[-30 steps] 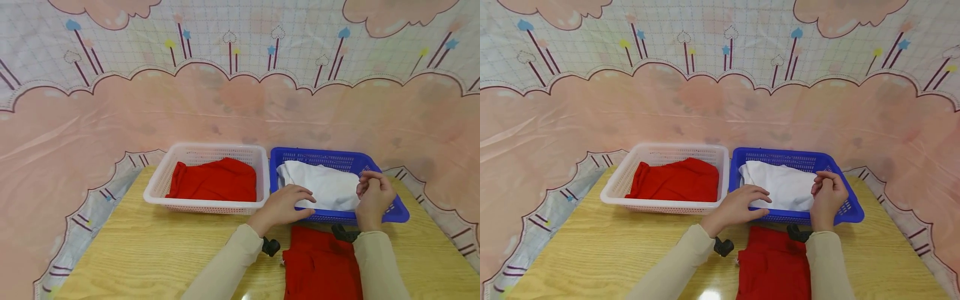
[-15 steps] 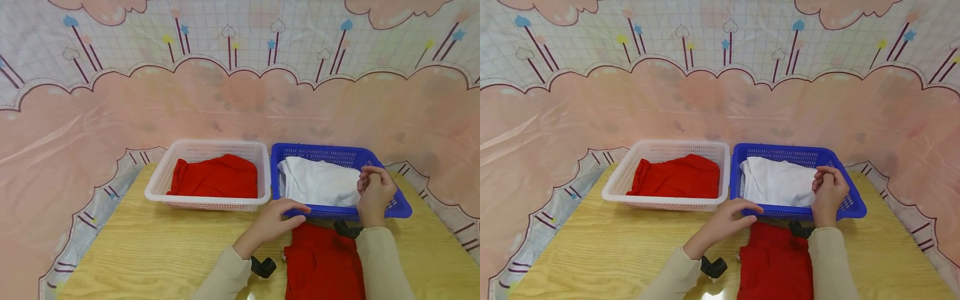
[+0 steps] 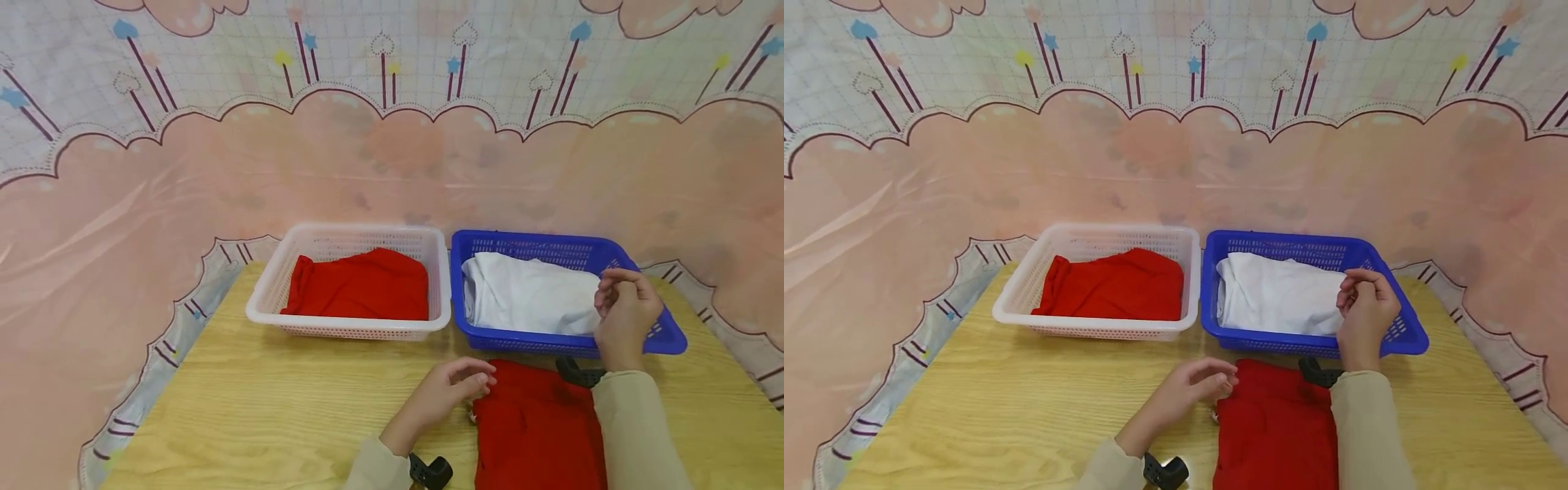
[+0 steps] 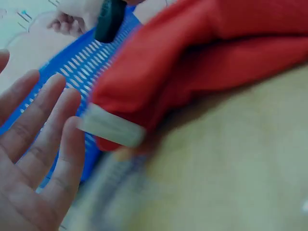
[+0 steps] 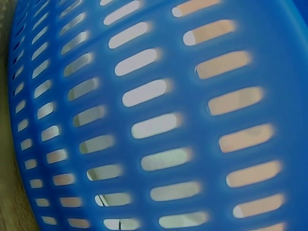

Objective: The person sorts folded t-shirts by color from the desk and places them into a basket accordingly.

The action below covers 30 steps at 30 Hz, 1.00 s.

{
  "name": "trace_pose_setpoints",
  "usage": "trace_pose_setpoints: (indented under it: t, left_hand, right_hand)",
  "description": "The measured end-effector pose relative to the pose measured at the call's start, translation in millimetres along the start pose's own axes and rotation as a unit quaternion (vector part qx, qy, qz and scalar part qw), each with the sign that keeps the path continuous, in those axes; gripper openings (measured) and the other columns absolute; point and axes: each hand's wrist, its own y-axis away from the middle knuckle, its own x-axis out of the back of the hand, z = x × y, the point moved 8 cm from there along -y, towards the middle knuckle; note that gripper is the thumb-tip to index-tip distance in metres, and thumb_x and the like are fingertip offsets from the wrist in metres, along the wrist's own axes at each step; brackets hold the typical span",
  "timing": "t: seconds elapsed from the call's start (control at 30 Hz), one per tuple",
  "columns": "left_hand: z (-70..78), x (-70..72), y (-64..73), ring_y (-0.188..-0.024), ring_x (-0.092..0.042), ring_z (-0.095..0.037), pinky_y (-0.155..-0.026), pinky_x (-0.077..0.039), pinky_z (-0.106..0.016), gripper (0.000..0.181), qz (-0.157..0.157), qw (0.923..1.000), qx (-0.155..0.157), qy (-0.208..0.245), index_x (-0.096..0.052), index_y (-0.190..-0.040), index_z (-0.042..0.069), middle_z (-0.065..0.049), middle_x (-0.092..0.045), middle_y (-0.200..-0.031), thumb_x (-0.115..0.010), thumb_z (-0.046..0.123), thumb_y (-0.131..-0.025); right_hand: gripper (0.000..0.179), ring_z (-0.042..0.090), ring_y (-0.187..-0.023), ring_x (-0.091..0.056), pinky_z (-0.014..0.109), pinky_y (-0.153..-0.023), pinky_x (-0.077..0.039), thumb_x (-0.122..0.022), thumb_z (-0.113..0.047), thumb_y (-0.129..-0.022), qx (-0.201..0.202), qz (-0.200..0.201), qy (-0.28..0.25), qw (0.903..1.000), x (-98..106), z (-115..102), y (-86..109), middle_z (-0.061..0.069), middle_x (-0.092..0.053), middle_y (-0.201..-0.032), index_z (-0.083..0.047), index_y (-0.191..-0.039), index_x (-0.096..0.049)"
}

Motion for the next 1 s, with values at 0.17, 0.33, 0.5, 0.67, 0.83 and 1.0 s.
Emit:
trace_pose_setpoints:
  t: [0.17, 0.33, 0.5, 0.67, 0.83, 1.0]
  left_hand:
    - [-33.0, 0.6, -2.2, -0.087, -0.060, -0.020, -0.072, -0.050, -0.032, 0.032, 0.014, 0.9979, 0.019, 0.061, -0.057, -0.115, 0.004, -0.010, -0.063, -0.101, -0.049, 0.024, -0.092]
    - [-45.7, 0.1, -3.4, -0.094, -0.059, -0.022, -0.077, -0.049, -0.031, 0.035, -0.002, 0.9910, 0.017, 0.133, -0.056, -0.117, 0.005, -0.015, -0.060, -0.107, -0.048, 0.029, -0.092]
    - [-47.3, 0.8, -1.2, -0.097, -0.057, -0.025, -0.079, -0.048, -0.033, 0.037, -0.020, 0.9855, 0.007, 0.168, -0.053, -0.118, 0.001, -0.024, -0.055, -0.112, -0.047, 0.028, -0.092]
    - [-45.2, 2.2, 0.6, -0.097, -0.057, -0.026, -0.081, -0.047, -0.035, 0.038, -0.026, 0.9839, -0.003, 0.177, -0.051, -0.119, -0.003, -0.028, -0.053, -0.112, -0.047, 0.025, -0.093]
    - [-47.4, 11.3, 7.4, -0.097, -0.058, -0.025, -0.081, -0.047, -0.035, 0.039, -0.026, 0.9859, 0.005, 0.165, -0.050, -0.121, -0.004, -0.025, -0.054, -0.112, -0.046, 0.024, -0.093]
    - [-47.1, 25.8, 18.4, -0.098, -0.057, -0.031, -0.082, -0.047, -0.038, 0.040, -0.019, 0.9857, 0.030, 0.165, -0.048, -0.122, -0.005, -0.020, -0.056, -0.110, -0.046, 0.024, -0.093]
  right_hand:
    - [0.021, 0.021, -0.036, -0.039, 0.023, -0.030, -0.026, -0.039, 0.008, -0.086, 0.015, 0.004, -0.042, 0.9990, 3, -8, -2.8, 0.016, -0.054, -0.059, 0.020, -0.083, -0.055]
    - [0.022, 0.022, -0.035, -0.037, 0.023, -0.029, -0.026, -0.037, 0.009, -0.085, 0.039, 0.019, -0.068, 0.9967, 6, -18, -0.8, 0.017, -0.052, -0.057, 0.021, -0.079, -0.053]
    - [0.022, 0.022, -0.034, -0.035, 0.023, -0.029, -0.026, -0.034, 0.012, -0.084, 0.066, 0.025, -0.074, 0.9948, 13, -23, 16.7, 0.019, -0.051, -0.056, 0.022, -0.073, -0.050]
    - [0.021, 0.023, -0.036, -0.035, 0.023, -0.031, -0.029, -0.036, 0.012, -0.086, 0.040, 0.001, -0.120, 0.9920, 19, -35, 36.6, 0.020, -0.050, -0.058, 0.022, -0.073, -0.049]
    - [0.025, 0.026, -0.040, -0.038, 0.026, -0.033, -0.030, -0.030, 0.015, -0.087, -0.048, -0.032, -0.151, 0.9869, 31, -44, 56.0, 0.022, -0.051, -0.061, 0.021, -0.076, -0.052]
    - [0.037, 0.026, -0.054, -0.050, 0.027, -0.042, -0.036, -0.020, 0.009, -0.094, -0.172, -0.182, -0.145, 0.9572, 42, -35, 79.1, 0.020, -0.057, -0.076, 0.015, -0.097, -0.057]
